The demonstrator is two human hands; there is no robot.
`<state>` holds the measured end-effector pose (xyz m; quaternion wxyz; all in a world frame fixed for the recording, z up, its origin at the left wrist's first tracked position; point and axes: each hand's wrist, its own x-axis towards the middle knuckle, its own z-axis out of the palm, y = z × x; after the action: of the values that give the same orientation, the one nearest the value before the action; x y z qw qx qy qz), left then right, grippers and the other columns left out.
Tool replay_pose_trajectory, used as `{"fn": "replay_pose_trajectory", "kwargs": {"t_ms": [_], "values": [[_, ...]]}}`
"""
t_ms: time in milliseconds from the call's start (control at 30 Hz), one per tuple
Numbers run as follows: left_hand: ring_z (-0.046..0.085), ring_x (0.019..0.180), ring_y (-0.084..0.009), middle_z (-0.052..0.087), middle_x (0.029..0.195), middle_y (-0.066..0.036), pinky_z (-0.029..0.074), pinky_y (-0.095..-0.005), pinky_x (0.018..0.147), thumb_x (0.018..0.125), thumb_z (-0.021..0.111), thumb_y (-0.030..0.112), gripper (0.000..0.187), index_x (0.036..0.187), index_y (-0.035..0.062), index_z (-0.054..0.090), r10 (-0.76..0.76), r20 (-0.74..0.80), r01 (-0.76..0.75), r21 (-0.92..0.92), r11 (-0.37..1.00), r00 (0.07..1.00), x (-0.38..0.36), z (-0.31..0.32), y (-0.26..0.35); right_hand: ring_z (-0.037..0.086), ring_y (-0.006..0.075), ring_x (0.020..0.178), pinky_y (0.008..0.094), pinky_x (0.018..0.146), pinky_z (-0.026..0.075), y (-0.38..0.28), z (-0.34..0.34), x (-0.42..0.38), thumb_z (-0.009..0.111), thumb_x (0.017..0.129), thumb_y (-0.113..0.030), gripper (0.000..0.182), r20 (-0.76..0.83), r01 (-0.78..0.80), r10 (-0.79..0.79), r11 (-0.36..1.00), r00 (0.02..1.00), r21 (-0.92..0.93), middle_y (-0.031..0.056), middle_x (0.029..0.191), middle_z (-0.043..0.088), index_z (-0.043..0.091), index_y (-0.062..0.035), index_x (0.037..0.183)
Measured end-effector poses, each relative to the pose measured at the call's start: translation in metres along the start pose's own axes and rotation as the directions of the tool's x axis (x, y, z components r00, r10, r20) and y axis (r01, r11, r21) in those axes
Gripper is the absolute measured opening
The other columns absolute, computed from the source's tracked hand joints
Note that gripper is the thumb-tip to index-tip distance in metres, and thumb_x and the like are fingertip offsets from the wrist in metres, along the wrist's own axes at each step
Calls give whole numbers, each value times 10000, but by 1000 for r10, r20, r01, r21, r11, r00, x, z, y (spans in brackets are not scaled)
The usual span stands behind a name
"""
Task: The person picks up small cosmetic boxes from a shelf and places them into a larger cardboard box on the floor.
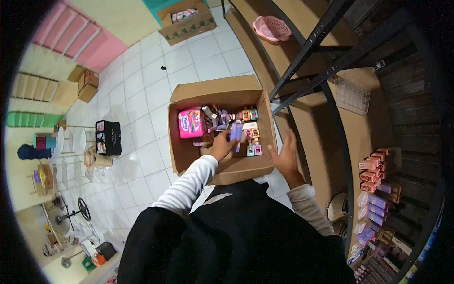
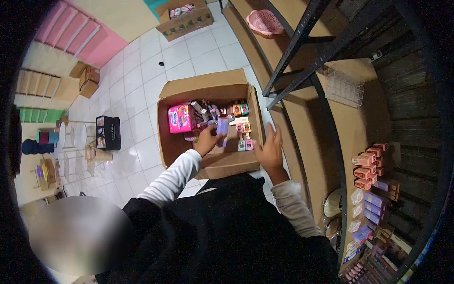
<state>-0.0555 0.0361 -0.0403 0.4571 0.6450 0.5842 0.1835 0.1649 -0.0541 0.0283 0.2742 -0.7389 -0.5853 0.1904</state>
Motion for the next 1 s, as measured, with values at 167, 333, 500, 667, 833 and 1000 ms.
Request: {"fn": "replay_pose_trajectory", "kwargs": {"t_ms": [167, 333, 500, 667, 833, 1000], "values": [[629, 776, -325, 637, 824, -216, 485, -378, 712, 695, 706, 287, 345, 851, -14, 642, -187, 208, 155, 164, 974, 960, 46, 61, -106, 373, 415, 1166, 461, 975, 327, 25, 52, -10, 573, 782, -99, 573, 89, -128, 121, 989, 989, 75, 256, 1286, 333, 313, 19, 1279], [631, 802, -334, 645, 834, -208, 487, -381, 740, 704, 661, 283, 307, 808, -7, 663, -438, 214, 378, 269, 886, 873, 72, 107, -146, 409, 373, 1143, 442, 967, 347, 11, 45, 0, 510, 827, -124, 473, 40, -176, 175, 984, 984, 10, 230, 1219, 428, 358, 13, 1253], [633, 772, -326, 655, 816, -170, 490, -371, 726, 714, 641, 238, 242, 837, 32, 669, -477, 285, 434, 201, 878, 832, 78, 138, -157, 410, 385, 1140, 444, 972, 334, 14, 49, -2, 502, 846, -145, 447, 26, -188, 188, 982, 982, -17, 236, 1222, 427, 366, 26, 1237], [640, 762, -311, 660, 822, -146, 501, -369, 716, 675, 616, 170, 231, 866, 51, 672, -437, 180, 408, 178, 896, 881, 81, 154, -172, 407, 391, 1146, 442, 975, 330, 13, 48, 0, 492, 864, -165, 446, 38, -198, 199, 980, 979, -31, 240, 1234, 419, 356, 32, 1241], [641, 783, -305, 659, 849, -151, 501, -361, 720, 684, 598, 158, 254, 909, 62, 667, -393, 95, 371, 189, 909, 915, 83, 148, -157, 410, 390, 1141, 439, 974, 331, 15, 51, -3, 487, 871, -168, 435, 26, -186, 188, 981, 982, -59, 239, 1234, 421, 363, 31, 1237], [634, 800, -299, 655, 840, -165, 488, -364, 712, 713, 565, 119, 237, 921, 43, 646, -326, 201, 345, -69, 936, 924, 87, 161, -197, 420, 385, 1127, 443, 962, 339, 16, 51, -3, 509, 856, -177, 452, 31, -191, 192, 981, 981, -33, 236, 1210, 439, 367, 26, 1234]]}}
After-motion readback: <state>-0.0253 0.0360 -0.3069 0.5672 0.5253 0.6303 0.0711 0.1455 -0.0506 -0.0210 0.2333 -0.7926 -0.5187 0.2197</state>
